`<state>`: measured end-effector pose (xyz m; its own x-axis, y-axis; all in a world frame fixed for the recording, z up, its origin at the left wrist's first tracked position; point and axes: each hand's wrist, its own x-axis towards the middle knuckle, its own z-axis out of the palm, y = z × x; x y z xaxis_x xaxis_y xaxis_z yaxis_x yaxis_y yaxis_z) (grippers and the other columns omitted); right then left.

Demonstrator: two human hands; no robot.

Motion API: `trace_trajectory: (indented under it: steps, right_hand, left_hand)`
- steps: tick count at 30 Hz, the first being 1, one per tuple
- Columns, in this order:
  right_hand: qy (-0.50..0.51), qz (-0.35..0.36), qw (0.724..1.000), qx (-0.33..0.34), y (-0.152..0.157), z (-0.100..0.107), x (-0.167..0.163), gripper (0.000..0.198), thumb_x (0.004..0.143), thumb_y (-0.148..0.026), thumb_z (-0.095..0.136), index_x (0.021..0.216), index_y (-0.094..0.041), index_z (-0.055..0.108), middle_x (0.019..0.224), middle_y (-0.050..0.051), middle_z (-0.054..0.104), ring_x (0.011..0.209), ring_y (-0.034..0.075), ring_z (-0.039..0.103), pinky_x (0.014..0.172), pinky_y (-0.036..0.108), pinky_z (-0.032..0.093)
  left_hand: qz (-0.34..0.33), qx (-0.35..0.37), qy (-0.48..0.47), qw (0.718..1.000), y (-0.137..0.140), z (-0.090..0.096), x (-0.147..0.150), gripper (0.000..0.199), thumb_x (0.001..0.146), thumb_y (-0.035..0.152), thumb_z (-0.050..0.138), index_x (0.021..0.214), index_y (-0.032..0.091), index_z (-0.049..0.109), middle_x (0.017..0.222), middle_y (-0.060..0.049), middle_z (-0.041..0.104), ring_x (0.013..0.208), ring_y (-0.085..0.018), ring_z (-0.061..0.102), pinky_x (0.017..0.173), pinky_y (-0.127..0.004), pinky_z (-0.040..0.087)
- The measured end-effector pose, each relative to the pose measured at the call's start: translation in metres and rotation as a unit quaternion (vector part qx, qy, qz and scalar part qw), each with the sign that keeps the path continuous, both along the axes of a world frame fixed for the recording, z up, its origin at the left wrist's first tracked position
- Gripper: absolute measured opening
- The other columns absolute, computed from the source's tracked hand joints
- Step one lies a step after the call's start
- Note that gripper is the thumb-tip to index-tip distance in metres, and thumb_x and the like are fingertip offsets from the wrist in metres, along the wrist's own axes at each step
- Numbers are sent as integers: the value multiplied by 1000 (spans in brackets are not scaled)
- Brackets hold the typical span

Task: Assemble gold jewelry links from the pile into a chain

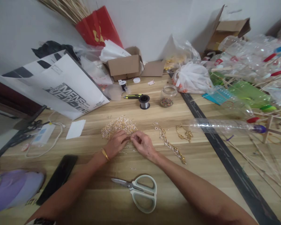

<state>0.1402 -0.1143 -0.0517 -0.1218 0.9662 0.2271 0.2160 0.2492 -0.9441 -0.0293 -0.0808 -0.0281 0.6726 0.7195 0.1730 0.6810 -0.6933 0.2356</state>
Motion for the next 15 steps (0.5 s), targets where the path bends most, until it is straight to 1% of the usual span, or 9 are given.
trace_trajectory:
  steps: [8, 12, 15]
  right_hand:
    - [5, -3, 1000, 9, 1, -7, 0, 12, 81, -25, 53, 76, -16, 58, 62, -2, 52, 55, 10, 47, 51, 21, 36]
    - [10, -3, 1000, 1, 2, -8, 0, 13, 81, -25, 53, 75, -16, 58, 61, -2, 51, 55, 10, 46, 51, 20, 36]
    - [13, -4, 1000, -1, 2, -8, 0, 14, 81, -26, 52, 75, -16, 58, 61, -2, 51, 55, 10, 46, 51, 20, 36]
  left_hand:
    - [21, 18, -19, 999, -1, -4, -11, 12, 85, 16, 51, 78, 16, 61, 80, -5, 59, 82, -19, 50, 85, -35, 40]
    - [34, 4, -41, 999, -3, -6, -15, 12, 85, 16, 51, 80, 16, 62, 81, -5, 61, 82, -19, 51, 81, -33, 41]
    - [26, 0, -52, 998, -4, -4, -13, 10, 84, 16, 53, 83, 16, 63, 83, -4, 61, 85, -18, 51, 82, -32, 41]
